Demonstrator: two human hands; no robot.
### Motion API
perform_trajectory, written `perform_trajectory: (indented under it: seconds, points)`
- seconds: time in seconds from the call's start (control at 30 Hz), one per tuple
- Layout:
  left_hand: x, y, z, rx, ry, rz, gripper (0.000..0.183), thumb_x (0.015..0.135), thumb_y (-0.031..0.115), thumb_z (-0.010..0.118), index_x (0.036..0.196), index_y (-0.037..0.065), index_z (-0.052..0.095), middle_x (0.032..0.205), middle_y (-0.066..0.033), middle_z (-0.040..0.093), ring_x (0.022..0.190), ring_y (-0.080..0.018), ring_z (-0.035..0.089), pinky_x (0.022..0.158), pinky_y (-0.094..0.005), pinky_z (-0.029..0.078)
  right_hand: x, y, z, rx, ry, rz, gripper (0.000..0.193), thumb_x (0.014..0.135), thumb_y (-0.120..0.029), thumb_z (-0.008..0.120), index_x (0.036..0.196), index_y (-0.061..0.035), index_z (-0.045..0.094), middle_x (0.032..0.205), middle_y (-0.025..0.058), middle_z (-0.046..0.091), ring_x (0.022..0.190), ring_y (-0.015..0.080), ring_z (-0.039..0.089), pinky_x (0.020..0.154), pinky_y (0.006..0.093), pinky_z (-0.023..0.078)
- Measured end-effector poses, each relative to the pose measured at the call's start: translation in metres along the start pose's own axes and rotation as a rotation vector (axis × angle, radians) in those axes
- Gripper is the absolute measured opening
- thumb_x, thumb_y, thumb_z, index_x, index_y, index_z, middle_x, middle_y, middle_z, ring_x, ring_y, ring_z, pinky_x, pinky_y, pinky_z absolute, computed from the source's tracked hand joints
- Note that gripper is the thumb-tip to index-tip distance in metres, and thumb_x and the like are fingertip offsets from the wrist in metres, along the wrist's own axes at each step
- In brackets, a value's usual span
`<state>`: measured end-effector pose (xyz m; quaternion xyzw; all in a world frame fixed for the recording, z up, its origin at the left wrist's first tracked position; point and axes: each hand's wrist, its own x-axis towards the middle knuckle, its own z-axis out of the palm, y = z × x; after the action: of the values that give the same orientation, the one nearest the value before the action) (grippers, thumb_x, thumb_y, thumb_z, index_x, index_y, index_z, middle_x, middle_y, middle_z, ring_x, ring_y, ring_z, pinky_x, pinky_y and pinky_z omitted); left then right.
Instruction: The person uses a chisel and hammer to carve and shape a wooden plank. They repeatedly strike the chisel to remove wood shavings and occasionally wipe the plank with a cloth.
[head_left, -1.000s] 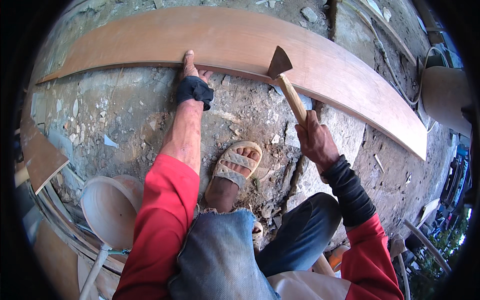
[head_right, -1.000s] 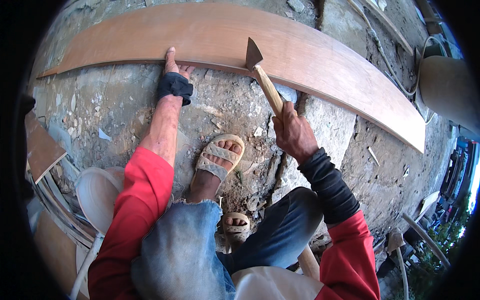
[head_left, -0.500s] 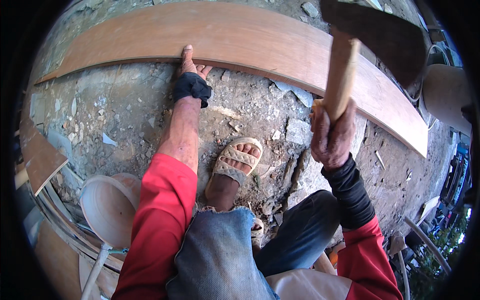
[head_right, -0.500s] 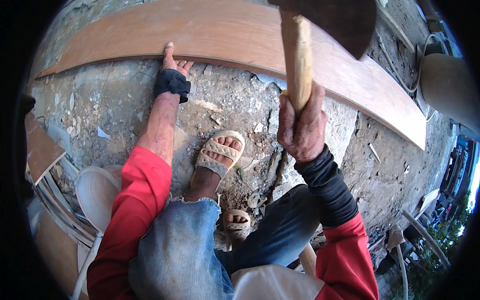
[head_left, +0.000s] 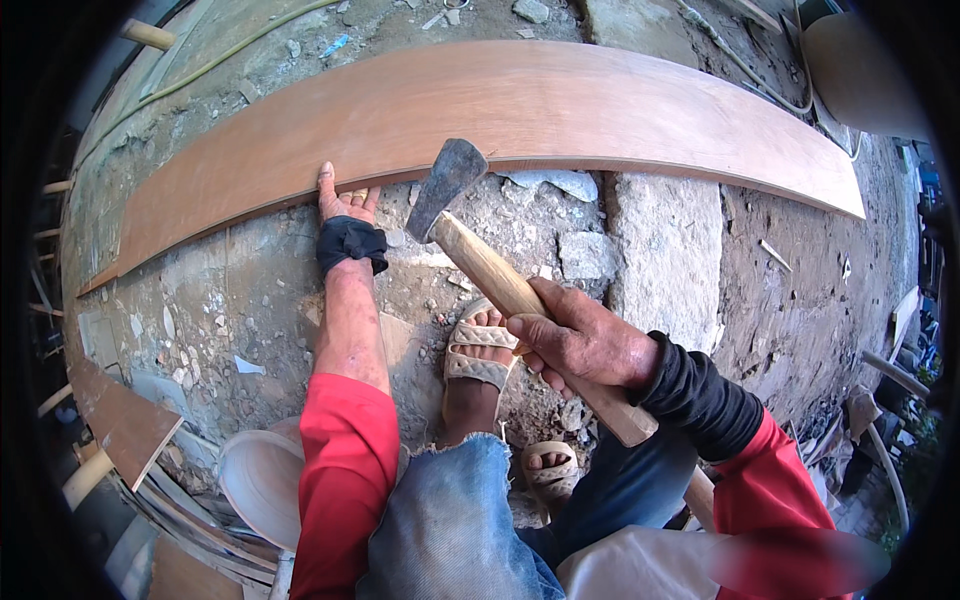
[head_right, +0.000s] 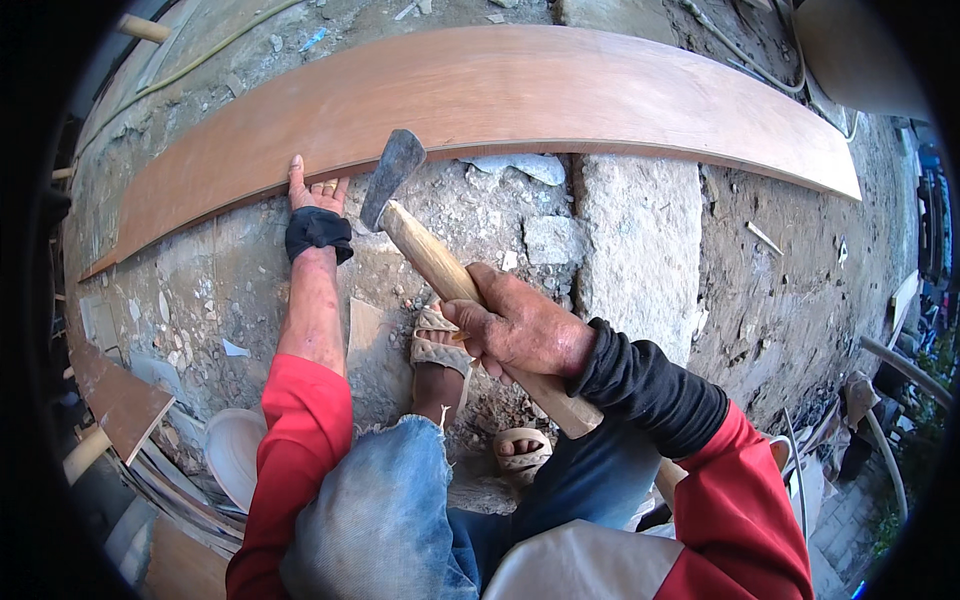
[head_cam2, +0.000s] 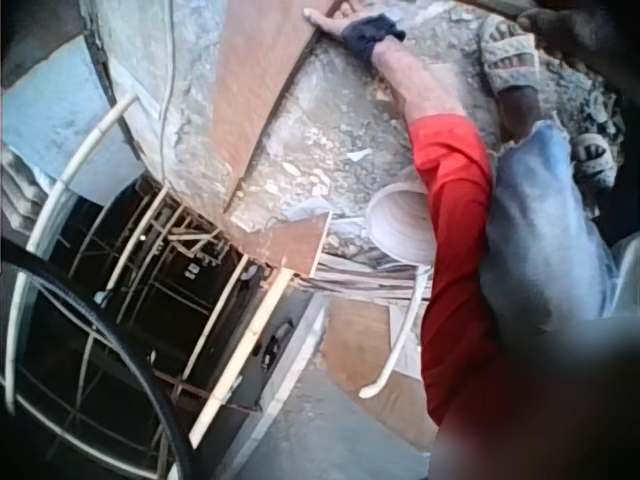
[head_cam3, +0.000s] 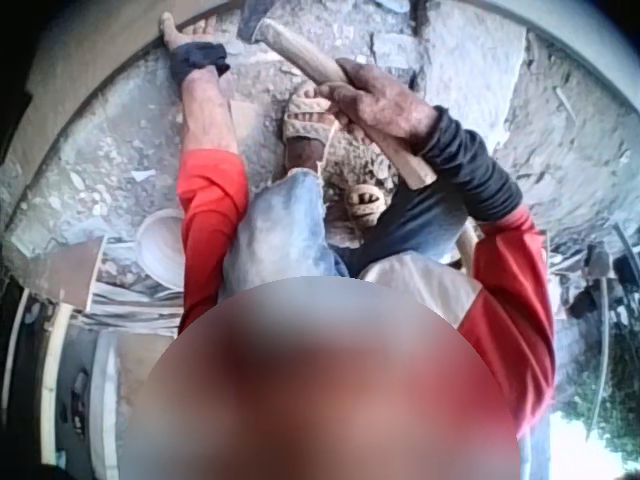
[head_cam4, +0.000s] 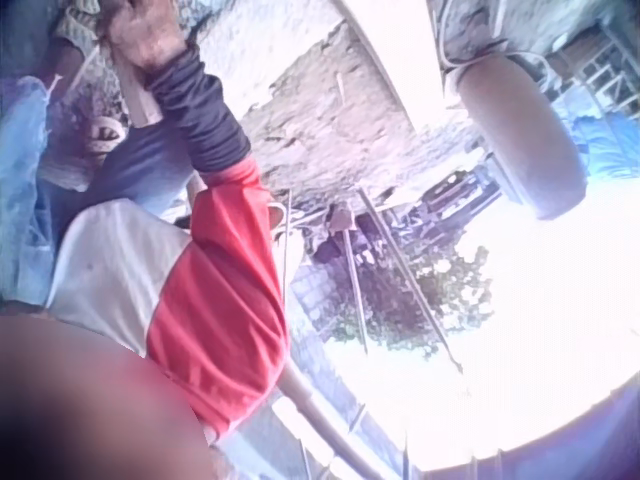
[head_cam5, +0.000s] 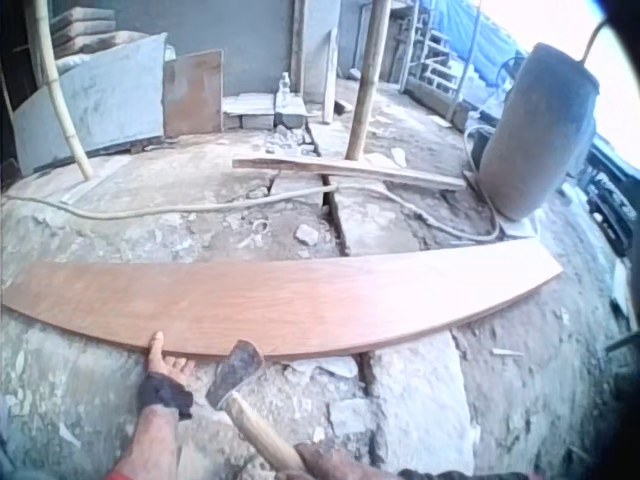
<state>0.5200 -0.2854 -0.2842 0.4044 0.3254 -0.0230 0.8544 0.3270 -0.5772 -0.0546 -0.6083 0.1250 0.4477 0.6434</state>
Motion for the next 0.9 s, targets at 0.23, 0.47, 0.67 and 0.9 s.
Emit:
perform_trajectory:
  seconds: [0.23, 0.47, 0.67, 0.9]
  points:
    - [0.024, 0.038, -0.02, -0.118, 0.148, -0.017, 0.112, 0.079, 0.05, 0.087, 0.16, 0.007, 0.023, 0.169, -0.0117, 0.022, 0.158, -0.0312, 0.022, 0.126, -0.057, 0.029, -0.037, 0.01, -0.037, 0.319, 0.115, 0.122, 0.038, 0.108, -0.032, 0.057, 0.128, -0.0017, 0.048, 0.081, 0.0033, 0.057, 0.058, 0.0103, 0.058, 0.049, 0.0274, 0.053]
    - [0.019, 0.037, -0.022, 0.025, 0.121, 0.063, 0.09, 0.083, 0.053, 0.083, 0.151, 0.01, 0.042, 0.153, -0.012, 0.044, 0.144, -0.0316, 0.044, 0.117, -0.055, 0.044, -0.071, 0.023, -0.08, 0.53, 0.522, -0.019, 0.032, 0.108, -0.033, 0.056, 0.126, -0.0076, 0.046, 0.084, 0.0073, 0.058, 0.055, 0.0143, 0.056, 0.047, 0.0281, 0.052]
    - [-0.031, -0.009, 0.01, -0.027, 0.083, -0.016, 0.093, 0.084, 0.047, 0.084, 0.155, 0.016, 0.033, 0.158, -0.0186, 0.035, 0.15, -0.0364, 0.035, 0.12, -0.0594, 0.039, -0.088, 0.01, -0.086, 0.534, 0.527, -0.134, 0.037, 0.107, -0.036, 0.058, 0.126, -0.0074, 0.046, 0.08, 0.0065, 0.058, 0.054, 0.0134, 0.056, 0.047, 0.0276, 0.052]
    - [-0.1, -0.099, 0.091, -0.06, -0.155, -0.338, 0.092, 0.086, 0.039, 0.085, 0.154, 0.007, 0.033, 0.158, -0.0239, 0.037, 0.138, -0.0395, 0.049, 0.111, -0.0601, 0.049, -0.074, -0.022, -0.059, 0.451, 0.589, -0.165, 0.041, 0.108, -0.038, 0.057, 0.132, -0.0048, 0.05, 0.079, 0.0067, 0.056, 0.049, 0.0127, 0.052, 0.045, 0.0258, 0.049]
